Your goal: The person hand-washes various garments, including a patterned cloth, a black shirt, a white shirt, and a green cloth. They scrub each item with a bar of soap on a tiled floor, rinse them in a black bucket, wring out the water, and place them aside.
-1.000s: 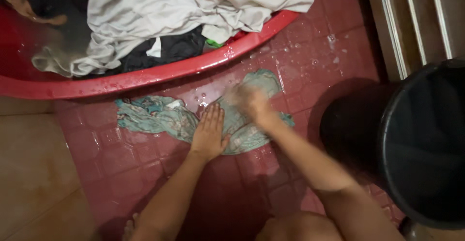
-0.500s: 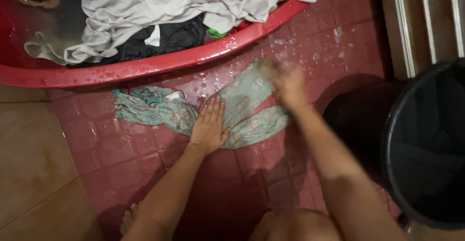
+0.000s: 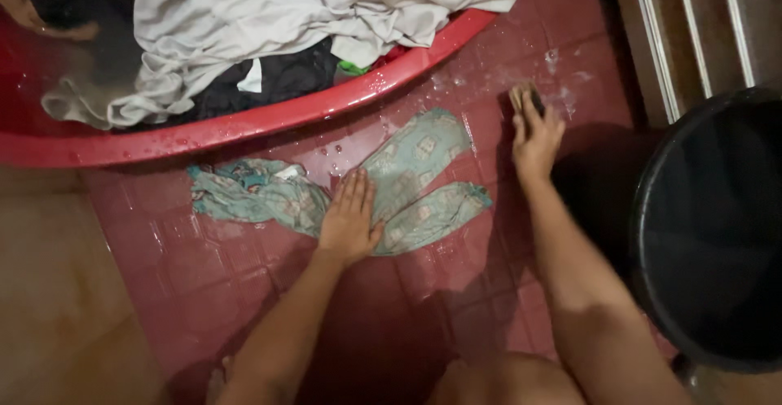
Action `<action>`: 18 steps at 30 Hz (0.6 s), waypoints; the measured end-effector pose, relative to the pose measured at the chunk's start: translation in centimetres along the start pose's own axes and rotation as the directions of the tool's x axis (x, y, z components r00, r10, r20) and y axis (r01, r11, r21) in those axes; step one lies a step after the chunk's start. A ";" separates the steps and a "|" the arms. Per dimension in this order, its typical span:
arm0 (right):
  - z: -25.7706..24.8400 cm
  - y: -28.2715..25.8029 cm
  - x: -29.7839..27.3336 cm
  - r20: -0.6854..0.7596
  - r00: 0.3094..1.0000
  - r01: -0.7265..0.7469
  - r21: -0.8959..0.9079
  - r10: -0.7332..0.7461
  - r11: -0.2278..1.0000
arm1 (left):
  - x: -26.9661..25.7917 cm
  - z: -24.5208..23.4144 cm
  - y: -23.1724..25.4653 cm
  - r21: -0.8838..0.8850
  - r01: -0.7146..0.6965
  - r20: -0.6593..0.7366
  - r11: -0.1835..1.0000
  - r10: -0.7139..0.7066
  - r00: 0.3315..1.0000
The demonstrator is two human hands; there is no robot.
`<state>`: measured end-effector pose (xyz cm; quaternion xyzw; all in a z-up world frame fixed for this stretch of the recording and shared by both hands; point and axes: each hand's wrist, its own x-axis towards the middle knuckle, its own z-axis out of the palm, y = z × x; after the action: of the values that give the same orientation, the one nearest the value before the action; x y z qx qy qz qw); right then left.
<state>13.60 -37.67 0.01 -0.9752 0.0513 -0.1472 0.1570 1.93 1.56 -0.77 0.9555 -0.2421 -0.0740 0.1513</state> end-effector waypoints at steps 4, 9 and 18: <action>-1.5 0.4 -5.2 -0.039 0.989 0.138 -0.106 -0.142 0.985 | -1.8 0.3 -1.9 -0.045 -0.307 -0.049 0.951 0.305 0.951; -4.5 -4.6 -8.7 0.269 0.946 0.174 0.061 -0.184 0.983 | -1.6 -1.3 -3.8 0.010 -0.281 0.044 0.960 0.280 0.959; -3.4 -6.4 -11.2 0.536 0.803 -0.358 0.084 0.260 0.930 | -0.8 -4.5 -7.1 0.295 0.207 -0.183 0.933 -0.158 0.970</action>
<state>2.20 -30.98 2.12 -0.9385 0.1525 0.1431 0.2746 5.28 9.03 1.19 0.9886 -0.1483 0.0263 0.0095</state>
